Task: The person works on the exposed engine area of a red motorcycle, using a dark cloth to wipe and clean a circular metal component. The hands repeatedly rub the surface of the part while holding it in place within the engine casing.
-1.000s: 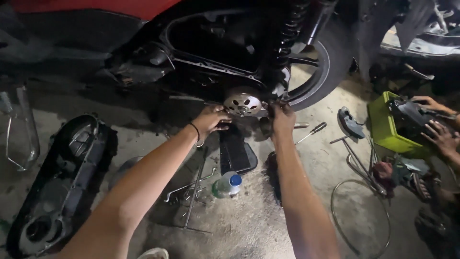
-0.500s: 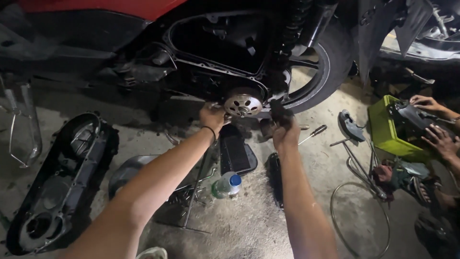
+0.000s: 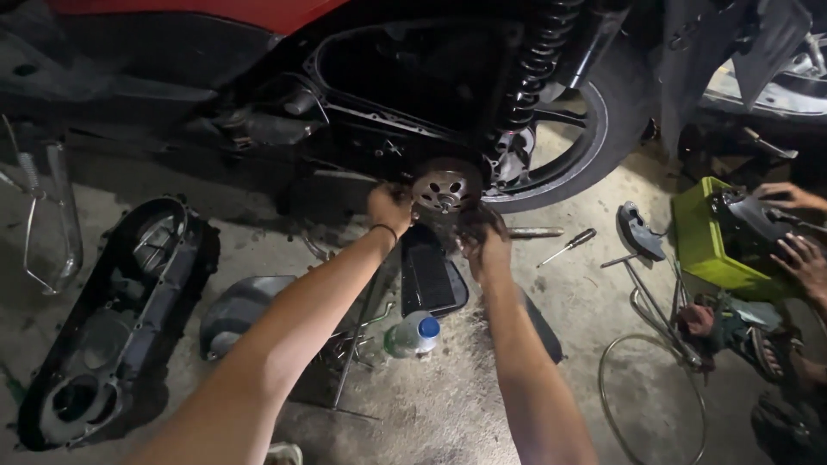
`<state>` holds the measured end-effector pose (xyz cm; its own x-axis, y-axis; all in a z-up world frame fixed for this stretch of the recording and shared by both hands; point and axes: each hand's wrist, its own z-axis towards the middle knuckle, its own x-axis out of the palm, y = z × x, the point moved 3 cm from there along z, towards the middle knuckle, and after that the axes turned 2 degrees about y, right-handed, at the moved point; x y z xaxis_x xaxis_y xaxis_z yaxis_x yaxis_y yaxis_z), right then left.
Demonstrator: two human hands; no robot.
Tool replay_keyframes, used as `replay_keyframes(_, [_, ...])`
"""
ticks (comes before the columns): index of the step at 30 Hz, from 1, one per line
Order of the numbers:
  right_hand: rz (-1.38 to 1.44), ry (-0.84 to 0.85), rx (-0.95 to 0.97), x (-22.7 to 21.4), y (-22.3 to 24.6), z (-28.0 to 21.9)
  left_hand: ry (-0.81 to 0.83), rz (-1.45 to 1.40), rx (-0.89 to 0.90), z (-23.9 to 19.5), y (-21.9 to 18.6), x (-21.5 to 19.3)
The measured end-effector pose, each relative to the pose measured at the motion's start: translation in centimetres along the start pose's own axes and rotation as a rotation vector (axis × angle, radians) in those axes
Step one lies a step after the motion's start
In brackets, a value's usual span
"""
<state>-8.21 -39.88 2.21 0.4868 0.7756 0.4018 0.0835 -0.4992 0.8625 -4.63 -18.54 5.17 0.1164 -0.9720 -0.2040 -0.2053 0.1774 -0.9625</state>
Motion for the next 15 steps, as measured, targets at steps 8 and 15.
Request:
replay_keyframes(8, [-0.138, -0.003, 0.093, 2.5, -0.1, -0.7, -0.091, -0.152, 0.003, 0.3, 1.7, -3.7])
replay_keyframes(15, [-0.165, 0.207, 0.104, 5.7, -2.3, -3.5, -0.152, -0.314, 0.016, 5.1, 8.6, -5.5])
